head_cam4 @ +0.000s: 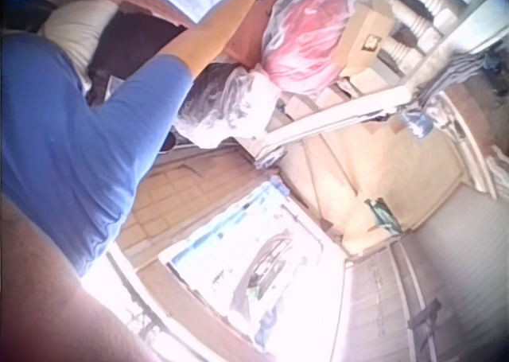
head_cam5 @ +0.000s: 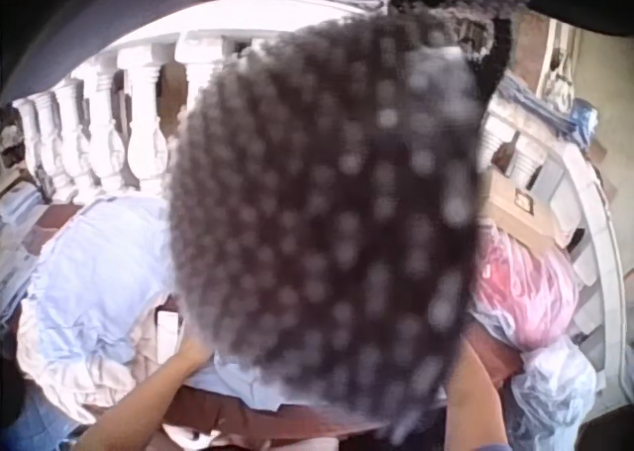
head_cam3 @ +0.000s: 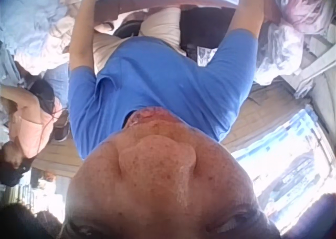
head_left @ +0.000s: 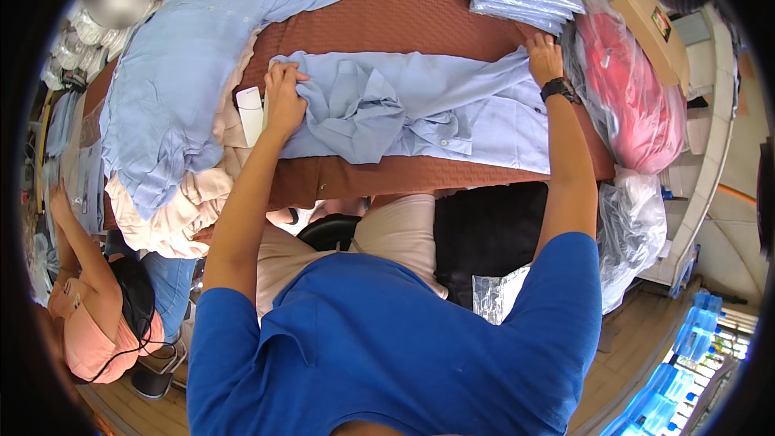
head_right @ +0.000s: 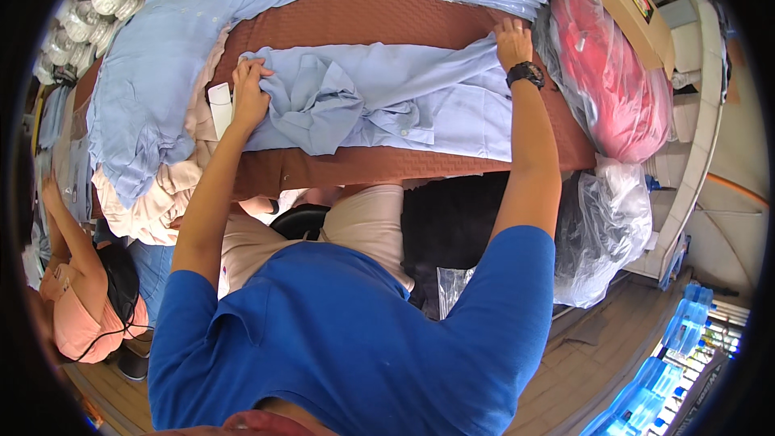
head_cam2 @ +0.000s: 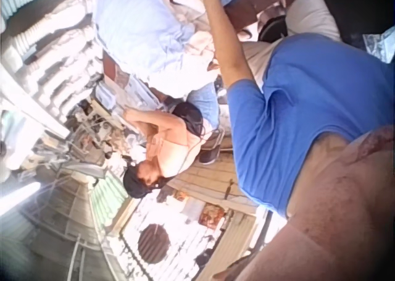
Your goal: The person folds a light blue button-down shirt on a table and places it inside a clear plastic bag along with a cardboard backing and a tag.
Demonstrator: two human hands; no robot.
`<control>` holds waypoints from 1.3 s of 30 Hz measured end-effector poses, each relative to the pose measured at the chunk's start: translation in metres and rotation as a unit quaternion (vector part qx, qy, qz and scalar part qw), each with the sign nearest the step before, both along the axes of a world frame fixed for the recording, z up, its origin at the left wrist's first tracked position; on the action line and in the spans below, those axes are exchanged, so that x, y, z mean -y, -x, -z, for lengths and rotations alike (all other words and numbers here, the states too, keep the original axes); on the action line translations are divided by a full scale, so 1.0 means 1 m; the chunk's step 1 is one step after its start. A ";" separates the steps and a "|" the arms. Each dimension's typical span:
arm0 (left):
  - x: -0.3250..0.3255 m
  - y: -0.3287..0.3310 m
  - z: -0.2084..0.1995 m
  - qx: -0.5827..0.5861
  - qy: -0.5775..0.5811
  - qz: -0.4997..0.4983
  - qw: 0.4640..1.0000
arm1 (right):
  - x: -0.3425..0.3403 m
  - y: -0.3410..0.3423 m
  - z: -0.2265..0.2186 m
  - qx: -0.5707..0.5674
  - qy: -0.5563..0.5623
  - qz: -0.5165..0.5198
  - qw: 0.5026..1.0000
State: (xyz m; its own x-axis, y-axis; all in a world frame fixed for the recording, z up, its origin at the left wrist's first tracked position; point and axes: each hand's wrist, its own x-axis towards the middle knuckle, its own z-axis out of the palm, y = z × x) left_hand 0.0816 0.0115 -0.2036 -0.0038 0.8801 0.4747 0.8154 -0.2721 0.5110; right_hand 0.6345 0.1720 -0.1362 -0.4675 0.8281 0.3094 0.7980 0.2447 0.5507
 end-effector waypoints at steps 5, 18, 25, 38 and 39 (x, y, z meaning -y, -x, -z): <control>-0.003 0.005 0.007 0.001 0.010 -0.002 1.000 | 0.055 -0.004 -0.053 -0.126 -0.062 -0.051 0.989; -0.005 0.007 0.011 0.007 0.003 0.002 1.000 | 0.199 -0.046 0.024 -0.256 -0.014 0.194 0.947; -0.008 0.009 0.009 -0.003 0.013 0.011 1.000 | 0.130 -0.061 0.029 -0.415 -0.045 0.114 0.902; -0.007 0.005 0.008 -0.011 0.023 0.007 1.000 | 0.164 -0.087 0.040 -0.277 -0.015 0.253 0.927; -0.007 0.005 0.008 -0.016 0.023 0.005 1.000 | 0.160 -0.083 0.038 -0.318 -0.032 0.169 0.932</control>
State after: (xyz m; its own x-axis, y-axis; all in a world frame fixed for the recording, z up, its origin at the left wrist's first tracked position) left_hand 0.0764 0.0180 -0.2120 0.0187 0.9009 0.4337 0.8287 -0.2567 0.4974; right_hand 0.7179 0.0115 -0.1742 0.1119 0.8652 0.4888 0.9937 -0.0971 -0.0556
